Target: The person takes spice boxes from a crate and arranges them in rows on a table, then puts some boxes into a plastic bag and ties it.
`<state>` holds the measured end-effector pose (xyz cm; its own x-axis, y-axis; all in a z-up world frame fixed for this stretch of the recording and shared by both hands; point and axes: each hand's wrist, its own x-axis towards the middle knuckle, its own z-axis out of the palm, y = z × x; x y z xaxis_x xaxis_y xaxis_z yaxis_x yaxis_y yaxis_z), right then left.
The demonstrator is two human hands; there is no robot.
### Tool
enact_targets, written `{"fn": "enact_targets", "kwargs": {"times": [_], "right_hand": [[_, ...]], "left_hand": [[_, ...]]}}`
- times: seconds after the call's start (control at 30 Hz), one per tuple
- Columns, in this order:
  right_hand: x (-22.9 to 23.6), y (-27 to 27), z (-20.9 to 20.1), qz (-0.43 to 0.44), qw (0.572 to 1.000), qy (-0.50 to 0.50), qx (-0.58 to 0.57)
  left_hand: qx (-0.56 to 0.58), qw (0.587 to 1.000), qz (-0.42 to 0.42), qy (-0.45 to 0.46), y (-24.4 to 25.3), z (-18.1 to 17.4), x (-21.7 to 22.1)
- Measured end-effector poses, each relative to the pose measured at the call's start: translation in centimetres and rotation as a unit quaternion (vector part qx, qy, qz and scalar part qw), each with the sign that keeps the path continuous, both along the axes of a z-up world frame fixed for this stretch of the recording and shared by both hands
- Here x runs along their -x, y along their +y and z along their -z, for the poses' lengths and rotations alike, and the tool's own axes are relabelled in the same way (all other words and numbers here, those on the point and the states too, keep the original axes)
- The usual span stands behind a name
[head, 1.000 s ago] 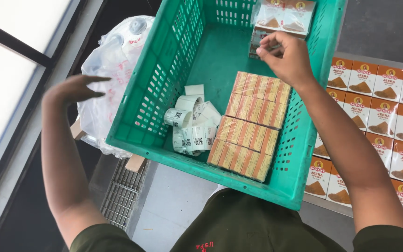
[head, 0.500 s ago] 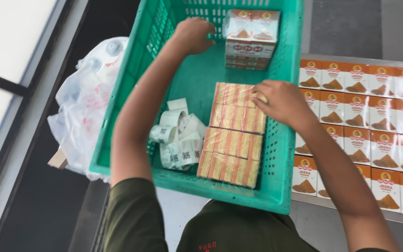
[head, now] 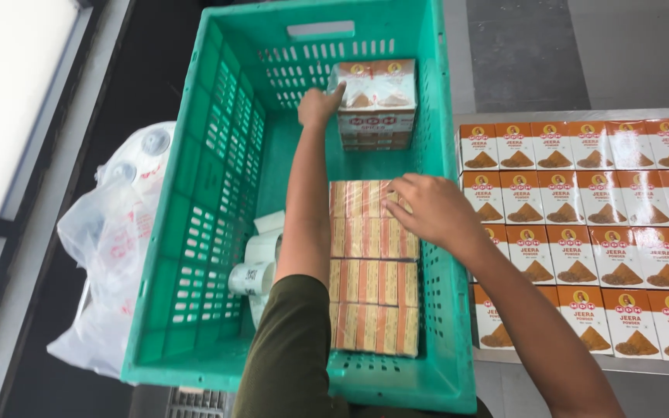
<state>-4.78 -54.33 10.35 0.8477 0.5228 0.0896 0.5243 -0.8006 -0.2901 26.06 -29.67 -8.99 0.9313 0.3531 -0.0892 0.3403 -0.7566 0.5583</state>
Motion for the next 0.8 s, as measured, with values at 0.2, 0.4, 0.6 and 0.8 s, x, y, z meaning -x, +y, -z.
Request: {"fn": "enact_targets", "kwargs": {"times": [0.2,0.4,0.6,0.8], "right_hand": [[0.7,-0.1,-1.5,0.011,0.998,-0.013,-0.060],[0.9,0.0,-1.4,0.008,0.995,-0.026,-0.098],[0.5,-0.1,-1.3,0.014,0.995,-0.010,-0.094],[0.4,-0.1,-1.4,0.012,0.998,0.006,-0.058]], "left_hand": [[0.179,0.979,-0.003,0.102,-1.2,2.0,0.2],[0.104,0.978,0.090,-0.156,-0.7,8.6,-2.8],[0.145,0.955,0.073,-0.248,-1.8,5.0,-0.1],[0.036,0.915,0.141,-0.376,-2.2,-1.4,-0.4]]}}
